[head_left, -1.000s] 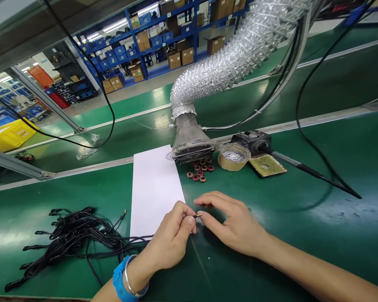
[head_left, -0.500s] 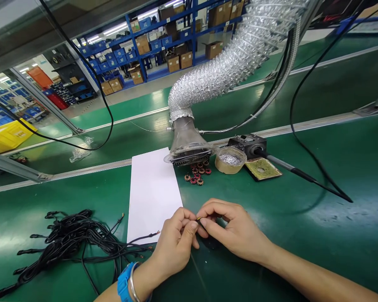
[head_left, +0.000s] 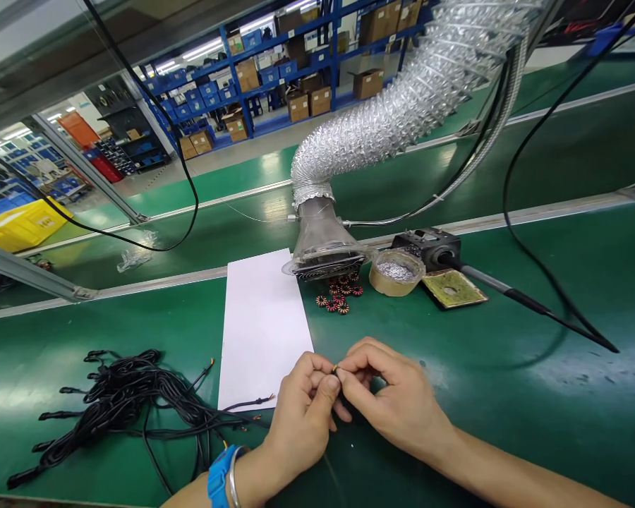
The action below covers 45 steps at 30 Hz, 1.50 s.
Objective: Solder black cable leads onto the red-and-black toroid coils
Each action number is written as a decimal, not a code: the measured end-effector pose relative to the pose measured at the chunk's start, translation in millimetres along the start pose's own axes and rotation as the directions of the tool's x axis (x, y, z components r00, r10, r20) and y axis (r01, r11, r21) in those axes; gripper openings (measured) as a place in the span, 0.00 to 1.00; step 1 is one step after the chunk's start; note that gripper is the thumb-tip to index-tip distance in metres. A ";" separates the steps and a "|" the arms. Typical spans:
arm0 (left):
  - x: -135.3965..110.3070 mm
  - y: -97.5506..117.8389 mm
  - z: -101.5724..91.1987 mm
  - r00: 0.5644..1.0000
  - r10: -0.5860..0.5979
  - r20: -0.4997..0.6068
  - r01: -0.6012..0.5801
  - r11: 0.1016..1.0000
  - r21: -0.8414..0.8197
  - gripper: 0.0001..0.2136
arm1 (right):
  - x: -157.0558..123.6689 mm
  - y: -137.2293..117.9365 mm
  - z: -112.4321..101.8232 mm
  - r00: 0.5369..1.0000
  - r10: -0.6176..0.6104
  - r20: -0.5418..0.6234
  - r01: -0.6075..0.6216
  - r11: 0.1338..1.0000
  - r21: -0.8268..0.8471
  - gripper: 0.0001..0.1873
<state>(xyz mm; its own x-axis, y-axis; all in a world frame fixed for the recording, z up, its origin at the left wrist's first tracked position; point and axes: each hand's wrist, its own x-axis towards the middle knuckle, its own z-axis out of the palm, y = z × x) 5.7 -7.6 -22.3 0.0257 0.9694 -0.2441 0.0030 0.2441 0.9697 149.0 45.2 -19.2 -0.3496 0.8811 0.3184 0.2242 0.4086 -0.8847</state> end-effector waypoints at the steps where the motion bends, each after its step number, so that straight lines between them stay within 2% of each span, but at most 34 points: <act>1: 0.2 -0.8 0.6 1.000 -0.006 0.003 0.007 0.998 -0.067 0.16 | -1.8 0.7 2.4 0.999 -0.028 -0.024 0.028 1.000 -0.005 0.07; 3: -0.1 -0.5 1.4 1.000 -0.005 0.005 0.005 0.988 -0.155 0.18 | -5.5 2.2 6.6 0.996 -0.064 -0.063 0.064 0.998 -0.011 0.07; 5: -1.0 1.1 1.9 1.000 0.001 0.000 -0.001 0.983 -0.185 0.18 | -8.9 3.5 9.8 0.996 -0.046 -0.076 0.046 0.999 0.006 0.07; 9: -2.2 1.8 1.5 1.000 -0.008 -0.027 0.004 0.985 -0.175 0.18 | -12.6 5.3 13.4 0.993 0.113 -0.024 -0.109 0.988 0.106 0.10; 15: -1.9 -0.9 -0.6 0.999 -0.038 -0.011 0.036 0.988 -0.148 0.18 | -10.9 7.1 14.6 0.949 0.303 0.088 -0.315 0.906 0.284 0.14; 18: -1.7 -0.6 -1.5 0.999 -0.037 -0.012 0.035 0.993 -0.114 0.18 | -6.9 4.4 14.6 0.909 0.389 0.149 -0.413 0.798 0.438 0.17; 23: -2.4 0.2 -0.9 0.998 -0.003 -0.062 0.001 0.999 -0.032 0.18 | -0.8 -3.6 16.1 0.782 0.515 0.351 -0.606 0.496 0.622 0.18; 26: -2.3 0.5 -0.9 0.997 0.023 -0.079 -0.023 1.000 0.002 0.19 | -0.2 -4.5 17.6 0.755 0.541 0.370 -0.629 0.439 0.642 0.16; 28: -1.8 -0.2 -1.3 0.998 0.019 -0.068 -0.018 1.000 0.008 0.18 | -0.8 -2.9 18.6 0.772 0.528 0.354 -0.613 0.470 0.635 0.14; 31: 0.1 -0.7 -2.7 0.999 -0.019 -0.033 0.018 1.000 -0.019 0.19 | -1.5 1.3 17.9 0.824 0.474 0.311 -0.556 0.569 0.605 0.11; 34: 4.5 4.0 -4.7 0.997 -0.072 -0.017 0.071 0.996 -0.056 0.19 | 0.8 5.7 9.8 0.856 0.415 0.307 -0.516 0.663 0.542 0.07; 40: 12.3 16.5 -8.5 0.966 -0.258 0.032 0.259 0.966 -0.027 0.16 | 15.4 12.1 -20.7 0.886 0.293 0.360 -0.423 0.830 0.364 0.02; 42: 11.9 15.3 -9.6 0.958 -0.278 0.065 0.280 0.960 -0.027 0.15 | 18.1 13.1 -24.5 0.895 0.225 0.384 -0.354 0.883 0.307 0.04; 45: 10.1 11.1 -10.9 0.956 -0.273 0.106 0.275 0.962 0.003 0.14 | 16.1 13.0 -22.7 0.887 0.122 0.446 -0.237 0.948 0.211 0.10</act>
<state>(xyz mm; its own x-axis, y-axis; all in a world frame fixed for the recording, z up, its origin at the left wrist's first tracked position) -4.9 5.2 -14.0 0.1300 0.8574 -0.4980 0.0126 0.5008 0.8655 167.0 70.1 -17.8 -0.6886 0.7248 0.0226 0.1033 0.1288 -0.9863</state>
